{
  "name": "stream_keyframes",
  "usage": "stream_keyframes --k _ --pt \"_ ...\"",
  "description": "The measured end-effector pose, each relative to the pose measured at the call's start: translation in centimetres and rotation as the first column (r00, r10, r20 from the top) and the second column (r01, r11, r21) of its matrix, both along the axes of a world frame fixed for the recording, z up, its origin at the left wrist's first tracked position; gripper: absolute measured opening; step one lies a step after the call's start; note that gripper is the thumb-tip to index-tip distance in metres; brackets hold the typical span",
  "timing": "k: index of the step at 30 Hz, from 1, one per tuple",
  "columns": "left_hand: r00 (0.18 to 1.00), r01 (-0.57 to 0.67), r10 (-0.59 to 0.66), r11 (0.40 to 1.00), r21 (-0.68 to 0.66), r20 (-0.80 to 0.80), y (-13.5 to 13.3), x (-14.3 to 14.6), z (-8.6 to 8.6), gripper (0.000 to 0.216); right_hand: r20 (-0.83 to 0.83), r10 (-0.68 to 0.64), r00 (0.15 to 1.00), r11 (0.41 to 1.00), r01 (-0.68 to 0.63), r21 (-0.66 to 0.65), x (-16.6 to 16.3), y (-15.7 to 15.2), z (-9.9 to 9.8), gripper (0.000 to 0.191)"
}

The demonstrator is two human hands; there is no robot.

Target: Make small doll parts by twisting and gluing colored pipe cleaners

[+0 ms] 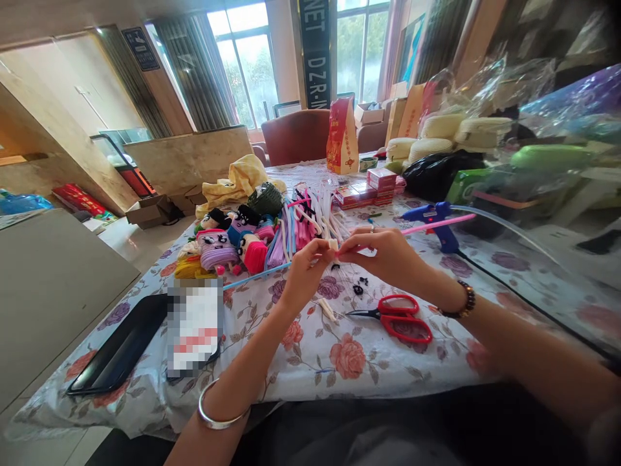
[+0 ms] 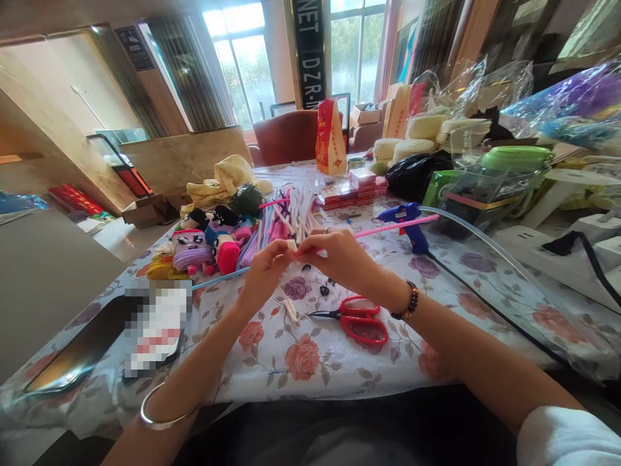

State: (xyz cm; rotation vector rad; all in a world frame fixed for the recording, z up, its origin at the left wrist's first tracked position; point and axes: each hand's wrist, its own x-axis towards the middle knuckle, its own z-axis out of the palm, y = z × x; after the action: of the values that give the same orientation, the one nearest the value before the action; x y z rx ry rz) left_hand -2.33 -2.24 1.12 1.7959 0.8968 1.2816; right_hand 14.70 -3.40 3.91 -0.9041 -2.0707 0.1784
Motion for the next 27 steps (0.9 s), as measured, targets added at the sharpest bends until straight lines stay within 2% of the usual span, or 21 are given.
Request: stream_keyframes --k 3,9,16,21,27 --pt "1.000 0.017 -0.018 1.000 -0.015 -0.015 0.1 0.0 -0.1 0.015 0.023 -0.010 1.000 1.000 0.009 0.015 0.1 0.2 -0.3 0.005" --pt "0.998 0.059 -0.059 0.998 0.037 0.004 0.2 -0.1 -0.2 0.011 0.007 0.006 1.000 1.000 -0.006 -0.007 0.0 0.1 -0.1 0.005" --pt "0.967 0.197 -0.184 0.979 -0.055 0.174 0.0 0.2 0.2 0.022 -0.085 0.007 0.996 0.991 -0.018 -0.132 0.4 0.3 0.5 0.006" --pt "0.933 0.320 -0.294 0.942 -0.103 0.205 -0.1 0.1 0.2 0.029 -0.148 0.029 0.989 0.972 -0.062 -0.225 0.6 0.3 0.5 0.009" --pt "0.934 0.322 -0.283 0.931 -0.173 0.221 -0.1 -0.2 0.2 0.030 -0.168 0.086 0.982 0.960 -0.127 -0.249 0.7 -0.2 0.7 0.010"
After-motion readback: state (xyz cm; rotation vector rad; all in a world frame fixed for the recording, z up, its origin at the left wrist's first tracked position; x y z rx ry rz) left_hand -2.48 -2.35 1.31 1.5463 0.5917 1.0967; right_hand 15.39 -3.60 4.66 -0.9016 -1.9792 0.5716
